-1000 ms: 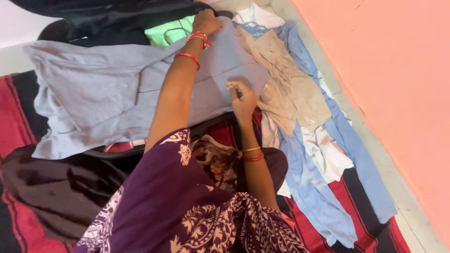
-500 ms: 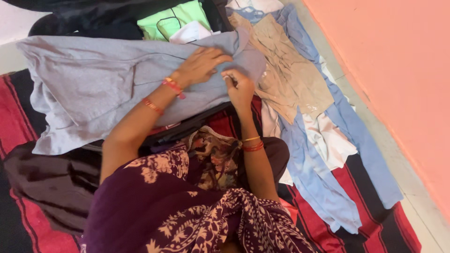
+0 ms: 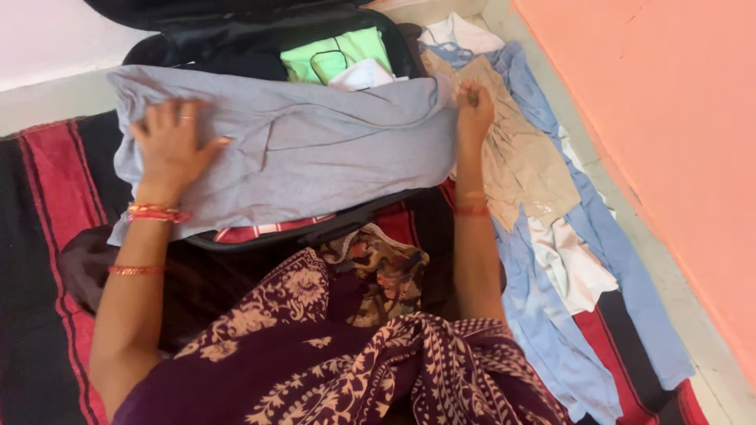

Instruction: The person folds several shirts by hand and places them into an open suitcase. They handle a pink shirt, a black shirt, and a gray shirt, folding each one and arranging them inside the suitcase.

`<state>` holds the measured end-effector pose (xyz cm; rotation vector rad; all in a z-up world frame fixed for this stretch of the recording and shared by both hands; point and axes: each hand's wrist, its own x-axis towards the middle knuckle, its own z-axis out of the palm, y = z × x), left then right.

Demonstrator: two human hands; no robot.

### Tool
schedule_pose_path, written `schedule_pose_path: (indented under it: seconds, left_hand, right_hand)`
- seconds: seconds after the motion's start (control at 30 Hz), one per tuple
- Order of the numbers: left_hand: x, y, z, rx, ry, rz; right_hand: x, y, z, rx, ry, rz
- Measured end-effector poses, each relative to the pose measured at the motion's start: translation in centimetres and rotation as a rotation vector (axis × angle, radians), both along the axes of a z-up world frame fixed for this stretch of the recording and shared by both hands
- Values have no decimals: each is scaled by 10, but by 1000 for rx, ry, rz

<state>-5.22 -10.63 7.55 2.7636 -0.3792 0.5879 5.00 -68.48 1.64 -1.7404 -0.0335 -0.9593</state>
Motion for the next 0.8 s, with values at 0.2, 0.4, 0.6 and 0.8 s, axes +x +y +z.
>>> schedule_pose_path:
  seconds: [0.2, 0.4, 0.6, 0.8]
  left_hand:
    - [-5, 10, -22, 18, -111, 96]
    - [4, 12, -46, 44, -137, 126]
    - [1, 11, -42, 32, -112, 126]
    - [-12, 8, -15, -72, -198, 130]
  right_hand:
    - [79, -36, 4, 62, 668, 264]
    - [104, -51, 40, 92, -63, -58]
    - [72, -69, 18, -31, 355, -289]
    - [44, -44, -16, -139, 183, -40]
